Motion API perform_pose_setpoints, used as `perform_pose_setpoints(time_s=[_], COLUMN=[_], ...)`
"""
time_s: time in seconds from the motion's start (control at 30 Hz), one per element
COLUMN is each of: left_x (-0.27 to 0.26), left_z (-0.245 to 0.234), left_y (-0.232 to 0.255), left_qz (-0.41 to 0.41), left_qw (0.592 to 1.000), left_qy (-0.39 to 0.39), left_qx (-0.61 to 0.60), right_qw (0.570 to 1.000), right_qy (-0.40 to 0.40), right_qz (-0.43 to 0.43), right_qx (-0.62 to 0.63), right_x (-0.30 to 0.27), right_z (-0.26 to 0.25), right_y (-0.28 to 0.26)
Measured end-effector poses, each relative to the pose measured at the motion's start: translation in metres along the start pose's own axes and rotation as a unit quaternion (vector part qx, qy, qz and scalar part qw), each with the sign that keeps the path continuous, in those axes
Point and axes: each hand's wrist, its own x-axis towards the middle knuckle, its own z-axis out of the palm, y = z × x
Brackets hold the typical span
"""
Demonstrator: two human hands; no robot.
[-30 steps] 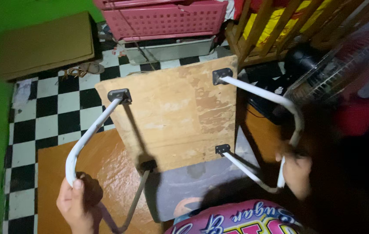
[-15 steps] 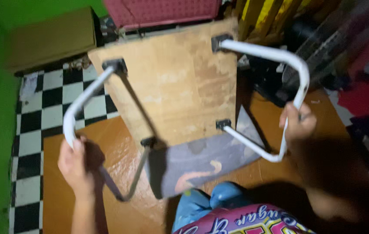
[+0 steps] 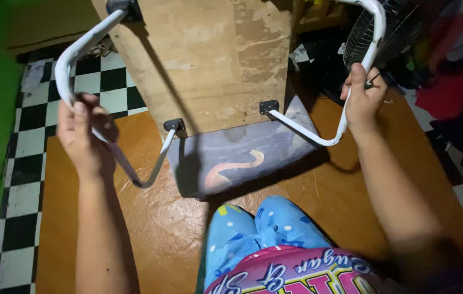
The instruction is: The person assembles a small upholstered stool by attaching a white metal frame to a wooden base. They position the frame, align the legs, and use a screwdriver to tighten screws at each corner to secure the frame to the base.
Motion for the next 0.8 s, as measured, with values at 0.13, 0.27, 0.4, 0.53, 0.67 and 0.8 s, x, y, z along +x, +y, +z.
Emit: perform_pose_setpoints(time_s=[0.13,0.27,0.4,0.53,0.67,0.8], left_x=[-0.034,-0.039,-0.021,-0.003,0.005,0.025], left_z=[0.0,0.002,0.009,0.03,0.033,0.021], left_y=[-0.024,-0.033,-0.017,0.006,0.028,0.039], left_qz=[-0.091,-0.077,-0.119,-0.129,-0.192,-0.216], left_qw=[0.996,0.995,0.991,0.989,0.979,0.975], left_qy=[0.014,0.01,0.015,0.043,0.07,0.04], left_qx=[-0.008,-0.055,-0.055,-0.055,-0.017,-0.029], right_qw=[1.0,1.0,1.0,0.998,0.991,0.977], right_qy=[0.006,0.006,0.0,-0.022,-0.047,-0.064], right_qz=[-0.009,-0.022,0.002,0.011,0.009,0.056], right_qx=[-0.012,-0.011,0.019,-0.051,-0.121,-0.196], right_x=[-0.003,0.001,0.025,0.061,0.074,0.097], right_z=[-0.001,-0.002,0.009,0.02,0.02,0.015], right_y=[0.004,0.008,0.005,-0.012,-0.027,-0.033])
